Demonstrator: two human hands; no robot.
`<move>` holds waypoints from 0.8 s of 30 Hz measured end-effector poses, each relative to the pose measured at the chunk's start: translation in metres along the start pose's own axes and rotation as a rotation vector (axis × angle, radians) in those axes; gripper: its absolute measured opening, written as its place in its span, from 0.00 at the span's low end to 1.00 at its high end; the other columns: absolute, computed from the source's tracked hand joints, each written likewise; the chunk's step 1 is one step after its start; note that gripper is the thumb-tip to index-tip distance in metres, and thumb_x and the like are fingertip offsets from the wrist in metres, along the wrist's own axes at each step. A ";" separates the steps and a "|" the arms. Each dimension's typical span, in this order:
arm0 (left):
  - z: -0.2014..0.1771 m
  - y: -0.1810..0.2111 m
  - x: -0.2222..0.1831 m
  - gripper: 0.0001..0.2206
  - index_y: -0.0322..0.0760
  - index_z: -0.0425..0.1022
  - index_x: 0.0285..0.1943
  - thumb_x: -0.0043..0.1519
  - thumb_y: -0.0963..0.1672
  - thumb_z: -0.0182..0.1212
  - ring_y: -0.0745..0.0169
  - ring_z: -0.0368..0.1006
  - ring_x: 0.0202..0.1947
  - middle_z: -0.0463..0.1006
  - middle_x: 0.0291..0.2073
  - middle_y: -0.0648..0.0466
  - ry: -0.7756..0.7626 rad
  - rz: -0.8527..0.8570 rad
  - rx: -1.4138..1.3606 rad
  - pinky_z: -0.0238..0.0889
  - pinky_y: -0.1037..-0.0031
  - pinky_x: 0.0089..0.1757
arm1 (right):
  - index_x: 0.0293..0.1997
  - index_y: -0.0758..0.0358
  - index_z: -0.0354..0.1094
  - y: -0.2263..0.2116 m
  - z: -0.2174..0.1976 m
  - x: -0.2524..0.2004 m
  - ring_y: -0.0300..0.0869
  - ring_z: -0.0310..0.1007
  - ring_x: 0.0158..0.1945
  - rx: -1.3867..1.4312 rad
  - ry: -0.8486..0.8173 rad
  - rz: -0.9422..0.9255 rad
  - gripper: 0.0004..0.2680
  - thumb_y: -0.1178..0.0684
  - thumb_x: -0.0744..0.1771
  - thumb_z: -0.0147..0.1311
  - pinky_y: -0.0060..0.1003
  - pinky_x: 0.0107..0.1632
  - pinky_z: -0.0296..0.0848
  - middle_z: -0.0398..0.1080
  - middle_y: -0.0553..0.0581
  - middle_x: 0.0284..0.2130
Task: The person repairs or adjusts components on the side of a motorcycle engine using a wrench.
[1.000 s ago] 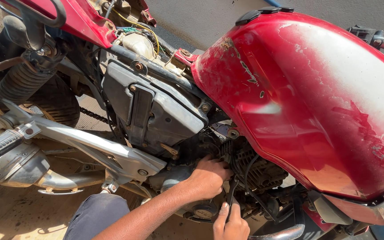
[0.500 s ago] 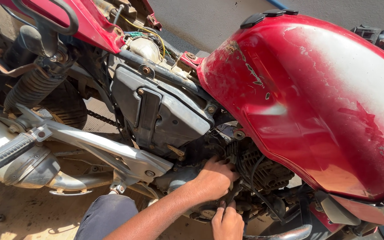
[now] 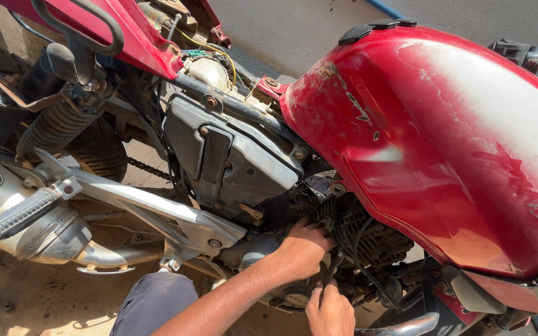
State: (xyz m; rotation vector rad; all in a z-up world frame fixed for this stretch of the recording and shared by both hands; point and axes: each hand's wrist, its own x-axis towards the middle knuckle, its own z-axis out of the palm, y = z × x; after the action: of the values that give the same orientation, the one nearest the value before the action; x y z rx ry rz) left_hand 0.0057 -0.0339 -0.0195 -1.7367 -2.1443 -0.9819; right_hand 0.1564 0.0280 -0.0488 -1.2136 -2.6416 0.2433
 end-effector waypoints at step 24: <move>-0.003 0.006 0.000 0.15 0.36 0.81 0.43 0.47 0.43 0.69 0.44 0.74 0.50 0.79 0.43 0.46 -0.029 -0.038 0.078 0.62 0.55 0.56 | 0.41 0.69 0.74 0.016 -0.153 -0.008 0.44 0.63 0.15 0.601 0.194 0.023 0.11 0.52 0.73 0.47 0.41 0.21 0.60 0.69 0.65 0.12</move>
State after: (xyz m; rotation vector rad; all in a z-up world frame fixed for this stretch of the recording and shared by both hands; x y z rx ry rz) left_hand 0.0102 -0.0354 -0.0152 -1.6903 -2.2109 -0.8745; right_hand 0.2147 0.0404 0.0935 -0.9959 -2.1501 0.8083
